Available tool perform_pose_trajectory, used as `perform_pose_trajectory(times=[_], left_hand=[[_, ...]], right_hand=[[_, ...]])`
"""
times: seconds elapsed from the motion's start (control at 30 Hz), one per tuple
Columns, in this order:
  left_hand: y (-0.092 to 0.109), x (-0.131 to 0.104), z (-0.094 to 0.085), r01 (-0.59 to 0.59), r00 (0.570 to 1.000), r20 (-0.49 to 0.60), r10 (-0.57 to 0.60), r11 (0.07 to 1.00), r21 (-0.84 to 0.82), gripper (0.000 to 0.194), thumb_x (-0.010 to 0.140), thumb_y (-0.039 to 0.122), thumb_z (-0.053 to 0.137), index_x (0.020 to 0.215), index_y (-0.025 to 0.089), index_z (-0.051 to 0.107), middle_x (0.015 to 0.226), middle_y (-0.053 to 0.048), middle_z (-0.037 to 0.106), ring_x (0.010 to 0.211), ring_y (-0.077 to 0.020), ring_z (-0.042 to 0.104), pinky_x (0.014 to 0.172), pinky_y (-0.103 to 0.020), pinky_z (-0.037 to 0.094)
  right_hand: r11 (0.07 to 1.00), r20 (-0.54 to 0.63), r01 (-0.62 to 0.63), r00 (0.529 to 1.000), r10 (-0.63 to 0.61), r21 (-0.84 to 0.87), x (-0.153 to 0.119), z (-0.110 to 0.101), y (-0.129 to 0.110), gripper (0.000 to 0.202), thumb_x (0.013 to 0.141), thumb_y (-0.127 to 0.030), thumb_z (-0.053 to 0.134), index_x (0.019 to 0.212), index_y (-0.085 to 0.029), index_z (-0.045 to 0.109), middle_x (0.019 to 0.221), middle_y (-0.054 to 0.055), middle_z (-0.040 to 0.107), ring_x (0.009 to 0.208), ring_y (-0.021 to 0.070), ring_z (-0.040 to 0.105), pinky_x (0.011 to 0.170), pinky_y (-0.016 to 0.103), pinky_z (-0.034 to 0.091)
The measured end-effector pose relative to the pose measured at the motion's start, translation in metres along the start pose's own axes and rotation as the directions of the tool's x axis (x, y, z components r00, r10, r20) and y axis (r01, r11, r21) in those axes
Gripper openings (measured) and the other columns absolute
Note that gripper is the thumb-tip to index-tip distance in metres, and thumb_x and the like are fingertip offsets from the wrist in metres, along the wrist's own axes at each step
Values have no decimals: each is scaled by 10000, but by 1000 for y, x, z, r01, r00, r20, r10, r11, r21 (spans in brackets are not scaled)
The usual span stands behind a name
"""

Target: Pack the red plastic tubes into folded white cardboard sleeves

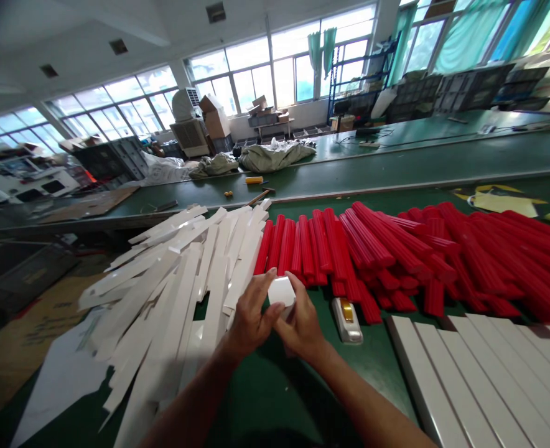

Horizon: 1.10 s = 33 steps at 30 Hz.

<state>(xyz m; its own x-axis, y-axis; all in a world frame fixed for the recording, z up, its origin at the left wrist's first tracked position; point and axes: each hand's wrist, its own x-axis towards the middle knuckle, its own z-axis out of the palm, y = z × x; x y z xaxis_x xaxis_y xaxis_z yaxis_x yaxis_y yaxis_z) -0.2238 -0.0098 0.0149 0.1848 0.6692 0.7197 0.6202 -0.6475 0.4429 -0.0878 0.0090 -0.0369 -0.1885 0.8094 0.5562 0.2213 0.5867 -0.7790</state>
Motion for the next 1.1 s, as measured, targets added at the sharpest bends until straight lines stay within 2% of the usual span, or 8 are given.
perform_pose_trajectory(times=[0.17, 0.33, 0.47, 0.6, 0.7, 0.83, 0.97, 1.1], left_hand=[[3, 8, -16, 28, 992, 121, -37, 997, 73, 391, 971, 264, 465, 1346, 161, 510, 1022, -111, 621, 925, -192, 609, 808, -342, 545], [12, 18, -27, 51, 961, 264, -84, 990, 129, 374, 981, 295, 440, 1321, 181, 545, 1055, -109, 621, 950, -191, 637, 843, -348, 555], [15, 31, -38, -104, 927, 370, 52, 987, 123, 354, 996, 245, 378, 1296, 154, 540, 1269, -122, 614, 1214, -218, 572, 1031, -393, 490], [12, 33, -40, -213, 881, 465, 94, 954, 212, 396, 1000, 266, 365, 1349, 116, 473, 1372, -152, 558, 1313, -242, 501, 1057, -426, 474], [8, 28, -32, -259, 882, 463, 92, 914, 312, 437, 989, 293, 400, 1377, 98, 443, 1389, -181, 537, 1341, -283, 465, 1044, -467, 479], [4, 21, -21, -324, 901, 392, 183, 887, 330, 406, 970, 196, 407, 1350, 63, 467, 1381, -197, 539, 1357, -283, 440, 1072, -468, 454], [1, 15, -18, -297, 916, 369, 160, 887, 355, 410, 957, 198, 437, 1349, 86, 483, 1414, -211, 498, 1288, -300, 498, 1012, -471, 498], [-3, 9, -14, -262, 932, 336, 137, 895, 360, 432, 942, 193, 475, 1368, 120, 481, 1416, -195, 501, 1226, -301, 531, 971, -465, 520]], right_hand=[[993, 8, 20, 1000, -19, -114, 0, 5, 0, 609, 827, -291, 585, 1368, -154, 342, 1230, 171, 599, 1037, 256, 657, 863, 383, 560], [998, 65, 11, 998, -7, -60, 2, 3, -1, 611, 815, -286, 602, 1344, -154, 327, 1194, 161, 617, 1022, 243, 668, 846, 351, 570], [999, 94, 43, 995, -40, -30, 8, 3, -1, 606, 797, -272, 599, 1328, -149, 334, 1175, 151, 622, 1030, 239, 662, 825, 323, 572], [998, 149, 56, 987, -57, 5, 15, 2, 0, 567, 796, -292, 581, 1292, -144, 351, 1136, 145, 630, 967, 234, 672, 784, 324, 574], [997, 173, 52, 983, -61, 53, 18, 1, 0, 538, 787, -298, 584, 1256, -158, 359, 1101, 131, 634, 936, 233, 673, 775, 333, 571], [995, 158, 59, 985, -71, 81, 21, 2, 0, 482, 789, -260, 587, 1217, -185, 378, 1102, 116, 620, 948, 221, 662, 763, 314, 564], [990, 157, 100, 981, -115, 100, 23, 2, -2, 578, 792, -228, 591, 1314, -181, 347, 1182, 128, 583, 1095, 234, 613, 896, 345, 532], [989, 262, 139, 954, -147, 47, 9, -17, 13, 711, 756, -322, 686, 1376, -178, 370, 1335, 149, 510, 1252, 271, 498, 1044, 417, 435]])
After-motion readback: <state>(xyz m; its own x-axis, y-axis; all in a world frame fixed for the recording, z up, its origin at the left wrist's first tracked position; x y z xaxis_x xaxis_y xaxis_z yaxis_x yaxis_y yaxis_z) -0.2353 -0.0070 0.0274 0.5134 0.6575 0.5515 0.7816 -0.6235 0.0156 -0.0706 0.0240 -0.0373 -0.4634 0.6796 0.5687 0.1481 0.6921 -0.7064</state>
